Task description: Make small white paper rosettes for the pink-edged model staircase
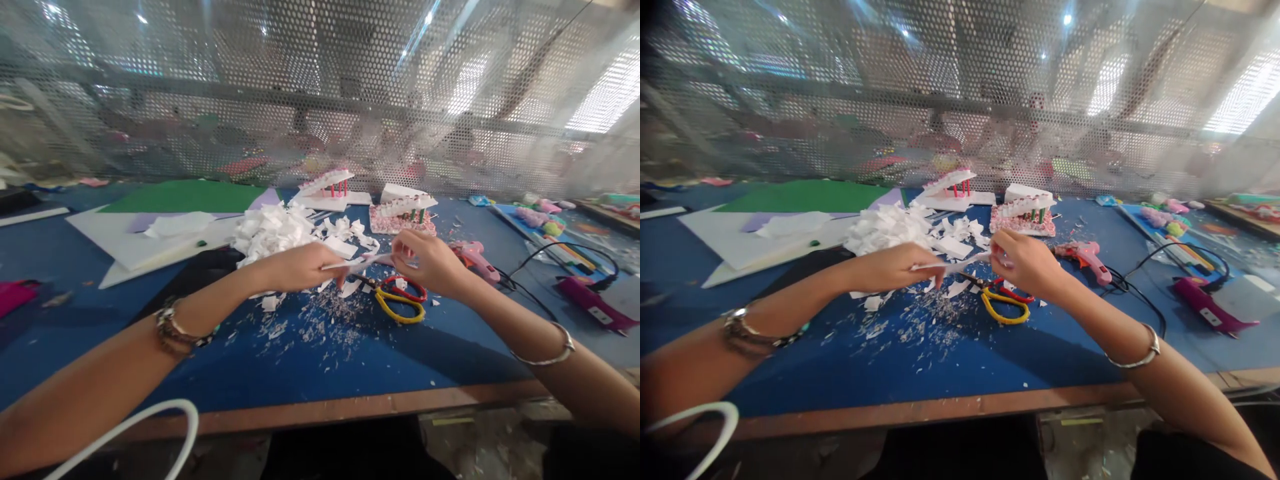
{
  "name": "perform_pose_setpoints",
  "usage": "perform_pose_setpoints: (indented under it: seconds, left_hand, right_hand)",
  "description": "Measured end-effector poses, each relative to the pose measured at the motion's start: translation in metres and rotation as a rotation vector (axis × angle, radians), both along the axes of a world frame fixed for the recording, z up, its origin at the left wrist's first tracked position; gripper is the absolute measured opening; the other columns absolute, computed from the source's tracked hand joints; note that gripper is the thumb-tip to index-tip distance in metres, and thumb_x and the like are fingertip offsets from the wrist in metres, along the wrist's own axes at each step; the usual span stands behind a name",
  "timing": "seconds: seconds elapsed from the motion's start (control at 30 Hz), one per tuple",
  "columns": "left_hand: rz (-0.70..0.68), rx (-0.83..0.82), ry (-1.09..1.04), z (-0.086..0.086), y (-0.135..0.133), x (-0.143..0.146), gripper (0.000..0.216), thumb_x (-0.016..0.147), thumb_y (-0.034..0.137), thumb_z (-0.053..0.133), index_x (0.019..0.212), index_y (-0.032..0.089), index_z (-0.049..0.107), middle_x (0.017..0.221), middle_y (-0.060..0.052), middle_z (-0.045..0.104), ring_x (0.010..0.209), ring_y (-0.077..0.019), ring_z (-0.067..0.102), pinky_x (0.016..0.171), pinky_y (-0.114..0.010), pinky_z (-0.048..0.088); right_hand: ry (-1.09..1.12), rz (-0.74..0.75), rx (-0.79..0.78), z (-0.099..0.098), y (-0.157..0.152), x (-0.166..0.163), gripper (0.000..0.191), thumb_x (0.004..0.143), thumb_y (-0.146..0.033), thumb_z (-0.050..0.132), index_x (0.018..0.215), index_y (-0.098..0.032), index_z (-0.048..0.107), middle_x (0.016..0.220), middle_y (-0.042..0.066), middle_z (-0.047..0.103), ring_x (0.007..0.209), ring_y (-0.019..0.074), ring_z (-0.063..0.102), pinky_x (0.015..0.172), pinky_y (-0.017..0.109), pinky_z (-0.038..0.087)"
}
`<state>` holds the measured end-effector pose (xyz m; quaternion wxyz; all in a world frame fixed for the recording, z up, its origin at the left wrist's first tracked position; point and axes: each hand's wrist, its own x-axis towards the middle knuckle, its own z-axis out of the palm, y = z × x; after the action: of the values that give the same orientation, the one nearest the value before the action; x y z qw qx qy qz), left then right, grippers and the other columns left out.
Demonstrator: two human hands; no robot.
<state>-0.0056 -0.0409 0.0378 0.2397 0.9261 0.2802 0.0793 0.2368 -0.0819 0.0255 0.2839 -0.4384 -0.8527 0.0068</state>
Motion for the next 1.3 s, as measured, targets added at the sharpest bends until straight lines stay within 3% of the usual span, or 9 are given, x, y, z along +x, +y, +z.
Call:
perform_pose_setpoints:
  seconds: [0.1,0.2,0.3,0.43,0.63,0.87,1.07,1.2,1.3]
  left_hand:
    - [-0.275,-0.383,0.198,-0.006,-0.008,-0.012,0.047,0.088,0.04,0.034,0.068,0.014,0.067,0.052,-0.002,0.053,0.045,-0.0085,0.04,0.046,-0.019,0.03]
    - [-0.376,-0.481,0.212,-0.01,-0.013,-0.017,0.045,0.088,0.041,0.038,0.066,0.014,0.067,0.057,-0.003,0.059,0.049,-0.0087,0.044,0.049,-0.019,0.033]
    - [-0.392,-0.499,0.152,-0.008,-0.018,-0.016,0.039,0.086,0.037,0.043,0.067,0.014,0.067,0.064,-0.004,0.064,0.054,-0.0091,0.05,0.052,-0.018,0.036]
    - [-0.304,-0.448,0.074,-0.004,-0.023,-0.01,0.03,0.084,0.032,0.047,0.07,0.014,0.066,0.071,-0.004,0.065,0.061,-0.0113,0.056,0.055,-0.018,0.039]
    - [-0.177,-0.379,0.045,-0.009,-0.025,-0.013,0.027,0.082,0.032,0.048,0.074,0.014,0.066,0.072,-0.004,0.065,0.06,-0.0118,0.056,0.053,-0.018,0.039]
    - [-0.145,-0.295,0.092,-0.008,-0.033,-0.013,0.027,0.083,0.034,0.048,0.073,0.014,0.063,0.07,-0.002,0.062,0.061,-0.0105,0.055,0.055,-0.017,0.037]
    - [-0.116,-0.158,-0.131,-0.006,-0.03,-0.009,0.028,0.087,0.032,0.041,0.078,0.017,0.063,0.075,-0.001,0.059,0.067,-0.0092,0.054,0.061,-0.017,0.036]
    - [-0.086,-0.086,-0.127,-0.007,-0.024,-0.006,0.031,0.088,0.034,0.038,0.078,0.016,0.063,0.074,-0.002,0.059,0.064,-0.0099,0.052,0.058,-0.019,0.035]
    - [-0.026,0.068,-0.104,-0.008,-0.021,-0.002,0.033,0.087,0.036,0.04,0.07,0.015,0.059,0.067,-0.002,0.055,0.06,-0.0104,0.05,0.056,-0.02,0.033]
  right_hand:
    - [-0.236,0.055,-0.088,-0.015,-0.018,-0.002,0.022,0.08,-0.036,0.049,0.091,-0.018,0.051,0.086,0.004,0.056,0.075,0.0142,0.051,0.063,0.025,0.037]
    - [-0.413,0.064,-0.169,-0.031,-0.027,-0.008,0.036,0.073,-0.044,0.058,0.097,-0.017,0.052,0.094,0.008,0.056,0.086,0.0208,0.052,0.067,0.03,0.04]
    - [-0.443,0.082,-0.215,-0.041,-0.022,-0.013,0.026,0.079,-0.034,0.055,0.096,-0.016,0.052,0.095,0.008,0.057,0.087,0.0192,0.052,0.072,0.03,0.042]
    - [-0.448,0.082,-0.234,-0.044,-0.008,-0.016,0.02,0.087,-0.017,0.039,0.103,-0.016,0.051,0.097,0.009,0.057,0.091,0.0178,0.053,0.074,0.029,0.041]
    - [-0.437,-0.058,-0.26,-0.044,0.002,-0.027,0.028,0.083,-0.027,0.048,0.108,-0.014,0.049,0.099,0.012,0.061,0.089,0.0219,0.058,0.067,0.03,0.041]
    - [-0.478,-0.192,-0.257,-0.04,0.019,-0.047,0.017,0.078,-0.031,0.051,0.078,-0.016,0.06,0.079,0.01,0.065,0.074,0.0228,0.061,0.057,0.028,0.039]
    - [-0.468,-0.218,-0.247,-0.04,0.044,-0.055,0.022,0.084,-0.032,0.049,0.096,-0.015,0.057,0.092,0.008,0.062,0.081,0.0181,0.059,0.068,0.031,0.046]
    - [-0.439,-0.225,-0.262,-0.045,0.068,-0.059,0.029,0.086,-0.032,0.048,0.108,-0.014,0.052,0.107,0.006,0.055,0.091,0.0157,0.056,0.077,0.036,0.048]
    - [-0.384,-0.182,-0.263,-0.042,0.082,-0.059,0.028,0.085,-0.032,0.049,0.106,-0.014,0.053,0.103,0.006,0.057,0.088,0.0158,0.057,0.076,0.035,0.048]
